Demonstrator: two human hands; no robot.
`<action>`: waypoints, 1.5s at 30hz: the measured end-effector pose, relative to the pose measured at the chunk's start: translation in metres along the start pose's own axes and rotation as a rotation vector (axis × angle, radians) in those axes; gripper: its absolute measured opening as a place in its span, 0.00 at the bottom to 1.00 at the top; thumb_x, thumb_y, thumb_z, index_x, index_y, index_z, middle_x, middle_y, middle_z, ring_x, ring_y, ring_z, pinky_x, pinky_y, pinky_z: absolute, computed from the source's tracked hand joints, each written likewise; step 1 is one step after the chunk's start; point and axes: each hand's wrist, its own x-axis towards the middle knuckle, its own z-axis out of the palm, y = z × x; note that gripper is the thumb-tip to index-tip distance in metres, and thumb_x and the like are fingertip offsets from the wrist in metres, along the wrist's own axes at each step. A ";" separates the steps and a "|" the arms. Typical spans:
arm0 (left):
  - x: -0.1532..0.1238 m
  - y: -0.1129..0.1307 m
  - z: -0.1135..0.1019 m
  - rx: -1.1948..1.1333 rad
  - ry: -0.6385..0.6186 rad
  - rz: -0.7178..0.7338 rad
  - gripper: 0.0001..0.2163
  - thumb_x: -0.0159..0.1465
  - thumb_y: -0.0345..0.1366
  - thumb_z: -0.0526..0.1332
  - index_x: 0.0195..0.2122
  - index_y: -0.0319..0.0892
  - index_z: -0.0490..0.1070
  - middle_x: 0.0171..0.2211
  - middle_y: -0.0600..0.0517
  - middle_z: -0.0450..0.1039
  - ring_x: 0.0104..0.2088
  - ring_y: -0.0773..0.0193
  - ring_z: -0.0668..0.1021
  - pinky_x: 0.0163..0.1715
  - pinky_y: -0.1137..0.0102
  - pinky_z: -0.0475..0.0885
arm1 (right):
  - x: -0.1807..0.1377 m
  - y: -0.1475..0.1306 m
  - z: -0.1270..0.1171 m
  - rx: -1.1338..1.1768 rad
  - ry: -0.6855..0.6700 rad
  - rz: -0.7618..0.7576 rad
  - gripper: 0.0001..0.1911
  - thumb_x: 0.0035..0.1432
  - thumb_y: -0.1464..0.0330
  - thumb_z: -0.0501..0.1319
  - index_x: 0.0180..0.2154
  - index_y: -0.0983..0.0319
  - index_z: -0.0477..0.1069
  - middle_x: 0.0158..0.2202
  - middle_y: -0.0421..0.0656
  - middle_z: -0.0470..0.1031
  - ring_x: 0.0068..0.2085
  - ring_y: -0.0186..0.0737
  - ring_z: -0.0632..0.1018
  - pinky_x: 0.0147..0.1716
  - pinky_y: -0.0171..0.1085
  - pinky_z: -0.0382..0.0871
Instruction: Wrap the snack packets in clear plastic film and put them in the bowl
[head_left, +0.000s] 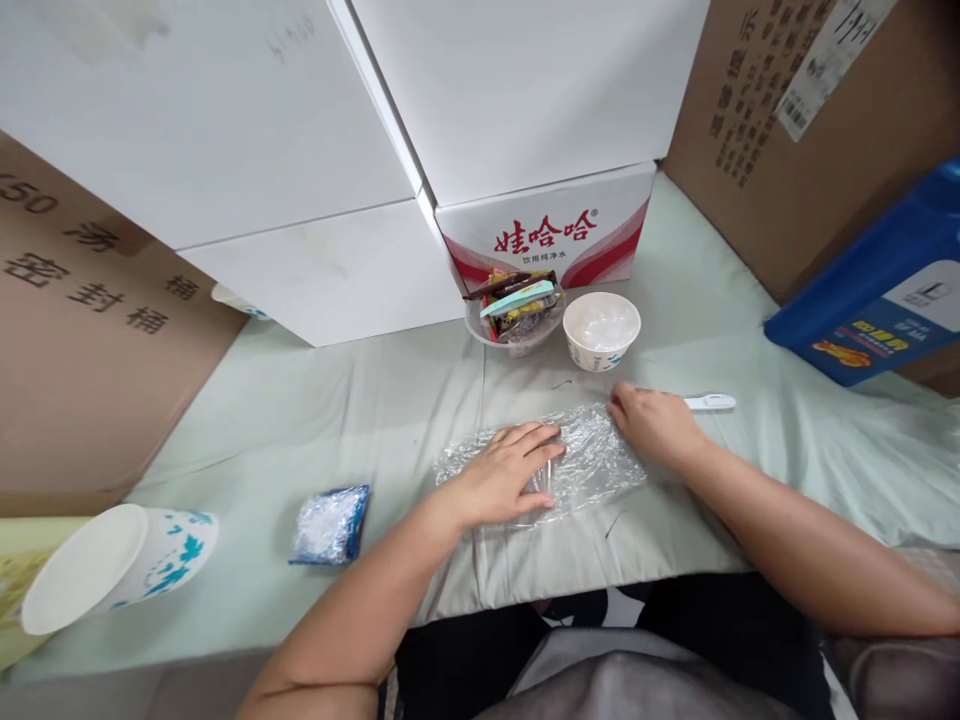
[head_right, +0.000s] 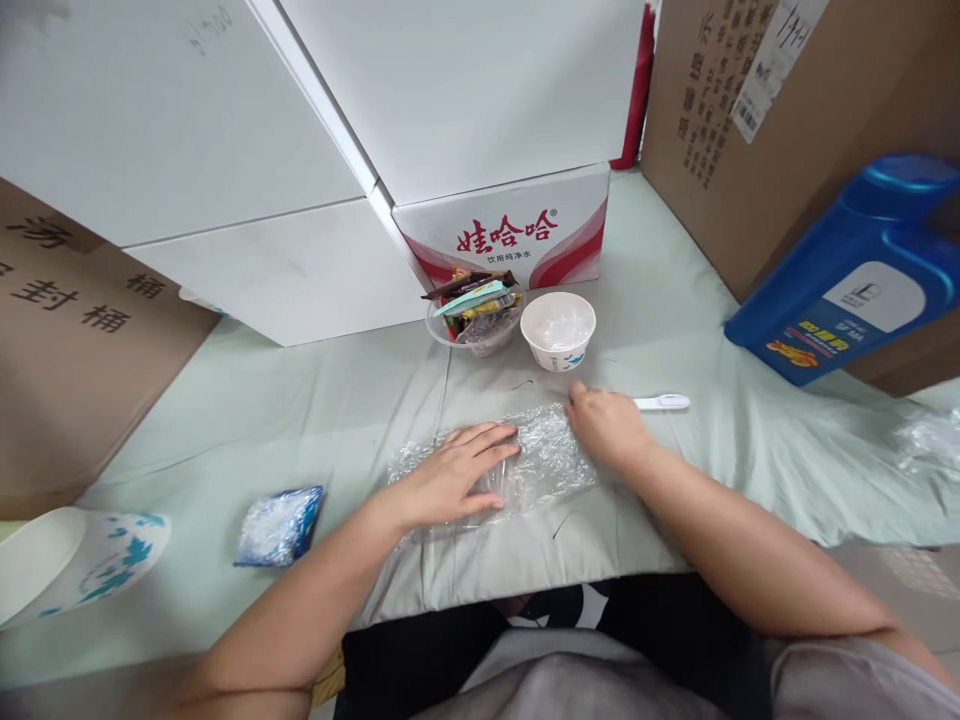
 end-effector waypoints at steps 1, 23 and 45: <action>-0.001 -0.001 -0.001 -0.003 -0.005 -0.005 0.30 0.60 0.46 0.66 0.63 0.50 0.59 0.67 0.47 0.54 0.66 0.50 0.58 0.63 0.52 0.57 | 0.002 0.008 -0.002 0.002 0.001 0.053 0.13 0.67 0.64 0.49 0.45 0.64 0.67 0.38 0.52 0.80 0.38 0.51 0.80 0.29 0.39 0.62; -0.004 -0.056 -0.017 0.100 0.073 -0.194 0.38 0.54 0.57 0.67 0.63 0.47 0.60 0.68 0.43 0.51 0.68 0.41 0.48 0.64 0.46 0.44 | -0.006 0.034 -0.031 0.365 -0.429 -0.400 0.12 0.56 0.57 0.62 0.30 0.60 0.74 0.27 0.40 0.74 0.27 0.35 0.70 0.26 0.34 0.55; -0.033 -0.018 -0.053 -0.317 -0.222 -0.203 0.03 0.56 0.29 0.54 0.31 0.43 0.64 0.30 0.55 0.71 0.31 0.66 0.72 0.32 0.71 0.65 | -0.017 0.031 -0.030 0.530 -0.451 -0.630 0.03 0.54 0.73 0.55 0.31 0.60 0.65 0.27 0.37 0.70 0.26 0.33 0.67 0.26 0.33 0.58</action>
